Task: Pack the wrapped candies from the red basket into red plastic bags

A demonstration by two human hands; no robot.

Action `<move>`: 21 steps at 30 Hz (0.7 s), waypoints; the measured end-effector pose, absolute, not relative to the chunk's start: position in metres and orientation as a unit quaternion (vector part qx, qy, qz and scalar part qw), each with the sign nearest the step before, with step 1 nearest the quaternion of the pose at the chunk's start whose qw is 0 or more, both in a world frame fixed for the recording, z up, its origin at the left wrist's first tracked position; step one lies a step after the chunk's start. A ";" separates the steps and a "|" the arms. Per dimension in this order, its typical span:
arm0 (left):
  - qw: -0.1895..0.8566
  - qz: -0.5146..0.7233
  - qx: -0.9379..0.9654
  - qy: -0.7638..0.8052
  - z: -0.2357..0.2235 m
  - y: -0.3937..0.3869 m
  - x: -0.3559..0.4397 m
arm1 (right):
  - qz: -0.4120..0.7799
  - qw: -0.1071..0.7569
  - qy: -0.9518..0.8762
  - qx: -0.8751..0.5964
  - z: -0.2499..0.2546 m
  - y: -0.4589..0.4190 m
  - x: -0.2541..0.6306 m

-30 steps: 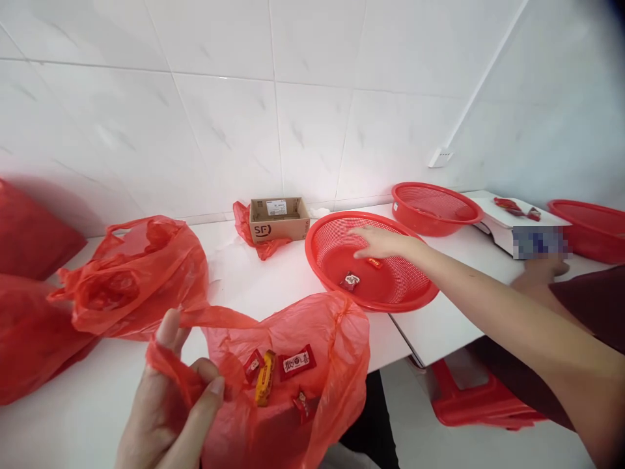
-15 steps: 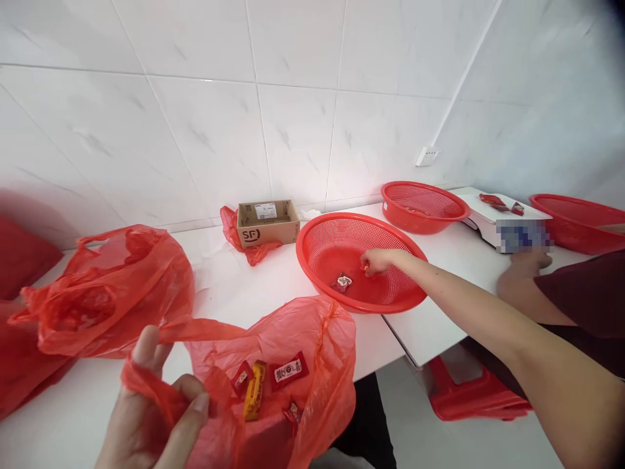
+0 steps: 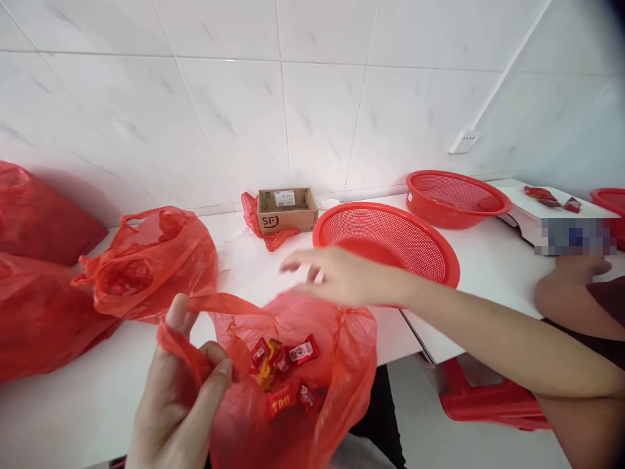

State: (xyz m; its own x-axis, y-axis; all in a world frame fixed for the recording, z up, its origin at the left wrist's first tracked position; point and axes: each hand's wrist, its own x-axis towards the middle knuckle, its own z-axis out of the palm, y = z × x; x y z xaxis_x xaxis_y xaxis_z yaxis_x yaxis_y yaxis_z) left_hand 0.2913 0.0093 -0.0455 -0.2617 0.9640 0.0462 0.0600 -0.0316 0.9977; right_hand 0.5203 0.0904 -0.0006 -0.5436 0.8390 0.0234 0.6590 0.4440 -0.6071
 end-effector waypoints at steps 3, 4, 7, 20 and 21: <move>0.440 0.557 0.438 0.552 -0.046 0.006 0.289 | 0.188 0.090 -0.778 -0.592 -0.016 0.128 0.568; 0.443 0.557 0.435 0.552 -0.047 0.006 0.288 | 0.191 0.050 -0.767 -0.610 -0.024 0.137 0.582; 0.431 0.556 0.445 0.554 -0.057 0.010 0.278 | 0.220 -0.048 -0.739 -0.635 -0.053 0.144 0.611; 0.395 0.555 0.487 0.547 -0.051 0.012 0.284 | 0.402 0.179 -0.743 -0.504 0.009 0.106 0.573; 0.396 0.556 0.485 0.547 -0.046 0.011 0.289 | 0.430 0.189 -0.753 -0.461 0.014 0.094 0.555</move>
